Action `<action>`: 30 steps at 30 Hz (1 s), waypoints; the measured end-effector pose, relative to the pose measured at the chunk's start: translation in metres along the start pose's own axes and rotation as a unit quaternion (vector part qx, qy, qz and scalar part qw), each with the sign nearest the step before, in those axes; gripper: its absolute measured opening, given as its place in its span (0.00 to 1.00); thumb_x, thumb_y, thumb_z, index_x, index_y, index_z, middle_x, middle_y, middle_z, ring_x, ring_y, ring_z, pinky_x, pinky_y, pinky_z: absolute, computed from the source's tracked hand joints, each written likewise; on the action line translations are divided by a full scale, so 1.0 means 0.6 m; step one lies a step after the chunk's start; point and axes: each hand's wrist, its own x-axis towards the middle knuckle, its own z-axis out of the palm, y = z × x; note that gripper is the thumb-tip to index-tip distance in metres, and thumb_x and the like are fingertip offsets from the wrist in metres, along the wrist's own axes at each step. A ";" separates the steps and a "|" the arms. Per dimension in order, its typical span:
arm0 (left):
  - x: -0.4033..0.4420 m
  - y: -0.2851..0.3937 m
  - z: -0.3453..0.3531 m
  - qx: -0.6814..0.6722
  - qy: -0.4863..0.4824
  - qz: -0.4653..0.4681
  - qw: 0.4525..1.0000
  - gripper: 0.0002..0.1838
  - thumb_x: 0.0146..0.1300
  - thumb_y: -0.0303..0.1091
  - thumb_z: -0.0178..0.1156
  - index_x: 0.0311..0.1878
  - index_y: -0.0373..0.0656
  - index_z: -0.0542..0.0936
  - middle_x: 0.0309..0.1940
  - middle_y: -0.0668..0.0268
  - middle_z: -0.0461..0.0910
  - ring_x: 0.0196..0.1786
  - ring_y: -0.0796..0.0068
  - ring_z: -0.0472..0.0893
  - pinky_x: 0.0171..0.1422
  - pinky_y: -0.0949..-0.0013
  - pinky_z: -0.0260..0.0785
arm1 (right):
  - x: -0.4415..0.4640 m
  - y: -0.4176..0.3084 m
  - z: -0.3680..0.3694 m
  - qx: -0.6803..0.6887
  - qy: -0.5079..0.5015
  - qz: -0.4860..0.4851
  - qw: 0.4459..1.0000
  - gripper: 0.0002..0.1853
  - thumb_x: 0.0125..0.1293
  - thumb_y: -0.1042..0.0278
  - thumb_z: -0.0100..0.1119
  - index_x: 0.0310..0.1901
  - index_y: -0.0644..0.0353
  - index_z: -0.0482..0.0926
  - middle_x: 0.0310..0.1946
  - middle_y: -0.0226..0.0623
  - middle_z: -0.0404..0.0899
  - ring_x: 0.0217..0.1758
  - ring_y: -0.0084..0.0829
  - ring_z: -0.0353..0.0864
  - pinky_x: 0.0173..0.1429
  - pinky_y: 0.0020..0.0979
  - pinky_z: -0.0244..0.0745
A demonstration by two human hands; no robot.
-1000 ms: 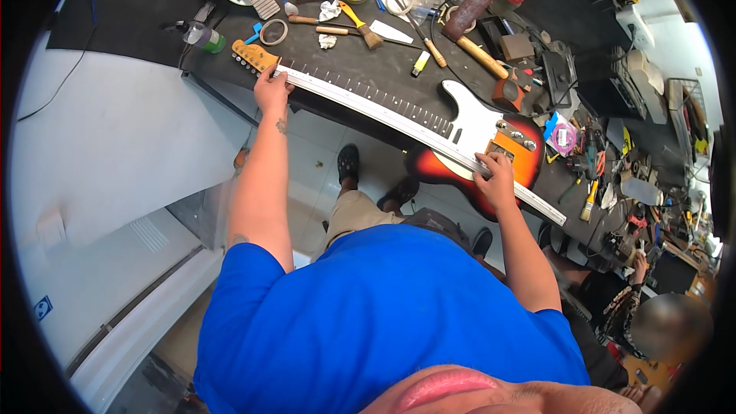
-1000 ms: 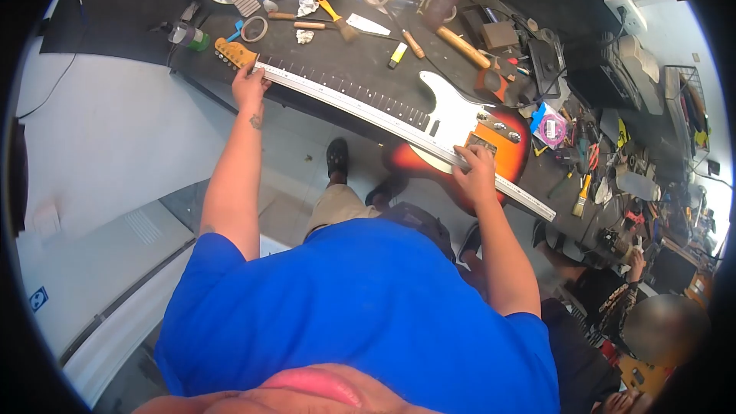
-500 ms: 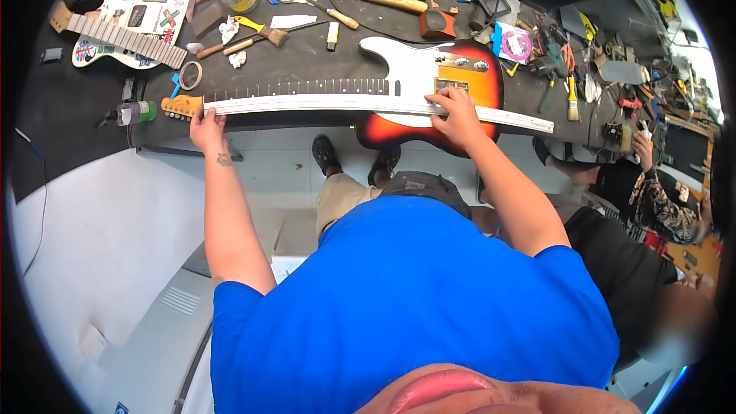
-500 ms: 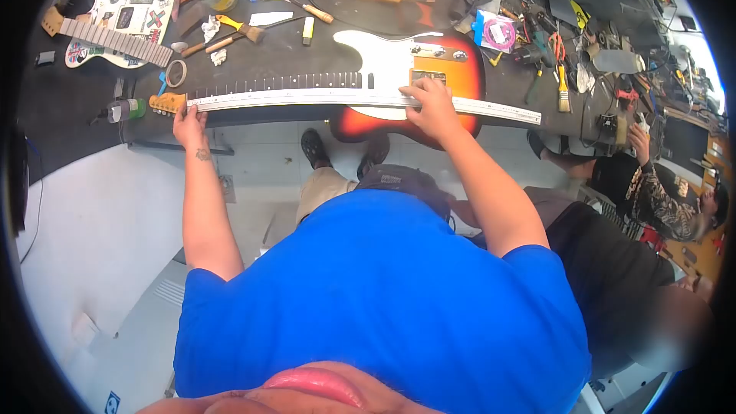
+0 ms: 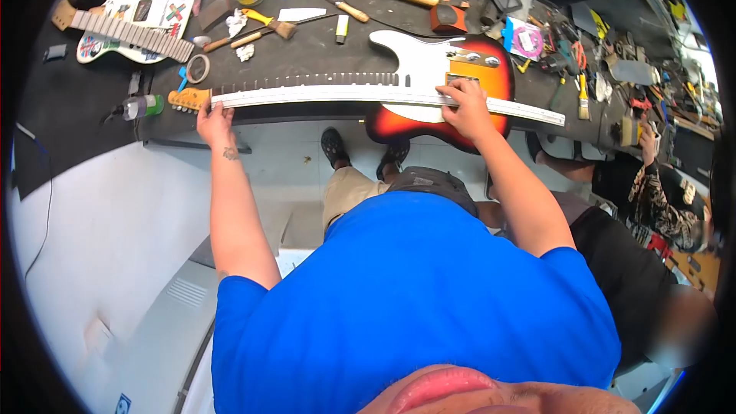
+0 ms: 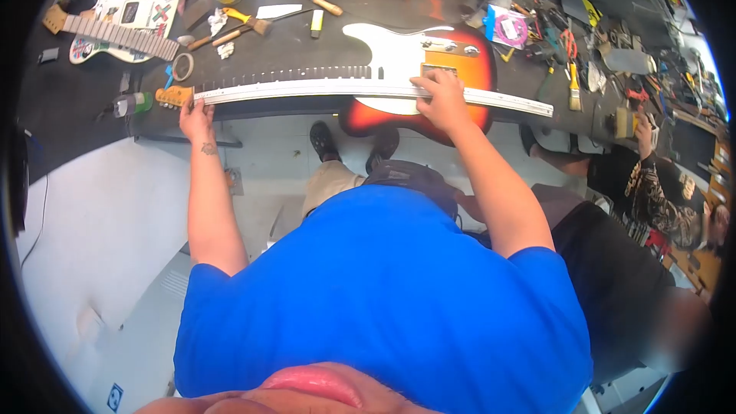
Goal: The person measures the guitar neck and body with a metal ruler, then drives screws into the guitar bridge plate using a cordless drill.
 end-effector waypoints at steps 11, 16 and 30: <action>-0.013 0.010 0.002 0.008 -0.003 -0.003 1.000 0.23 0.74 0.18 0.62 0.71 0.35 0.75 0.45 0.57 0.85 0.42 0.68 0.86 0.46 0.62 0.87 | 0.005 0.001 0.003 0.005 -0.020 0.019 1.000 0.26 0.52 0.70 0.72 0.56 0.42 0.90 0.53 0.33 0.80 0.62 0.42 0.76 0.67 0.47 0.66; -0.012 0.011 0.003 0.007 -0.008 -0.004 1.000 0.23 0.74 0.18 0.62 0.71 0.35 0.75 0.44 0.57 0.85 0.43 0.67 0.87 0.45 0.62 0.87 | 0.009 0.003 0.005 0.007 -0.019 0.024 1.000 0.27 0.52 0.70 0.73 0.57 0.42 0.90 0.53 0.32 0.80 0.63 0.42 0.76 0.68 0.46 0.66; -0.010 0.012 -0.006 -0.005 -0.024 -0.002 1.000 0.22 0.74 0.19 0.63 0.69 0.34 0.75 0.41 0.59 0.85 0.42 0.68 0.87 0.47 0.62 0.88 | 0.007 0.002 0.002 0.014 -0.020 0.018 1.000 0.26 0.53 0.69 0.73 0.57 0.43 0.90 0.52 0.32 0.80 0.62 0.41 0.76 0.67 0.46 0.66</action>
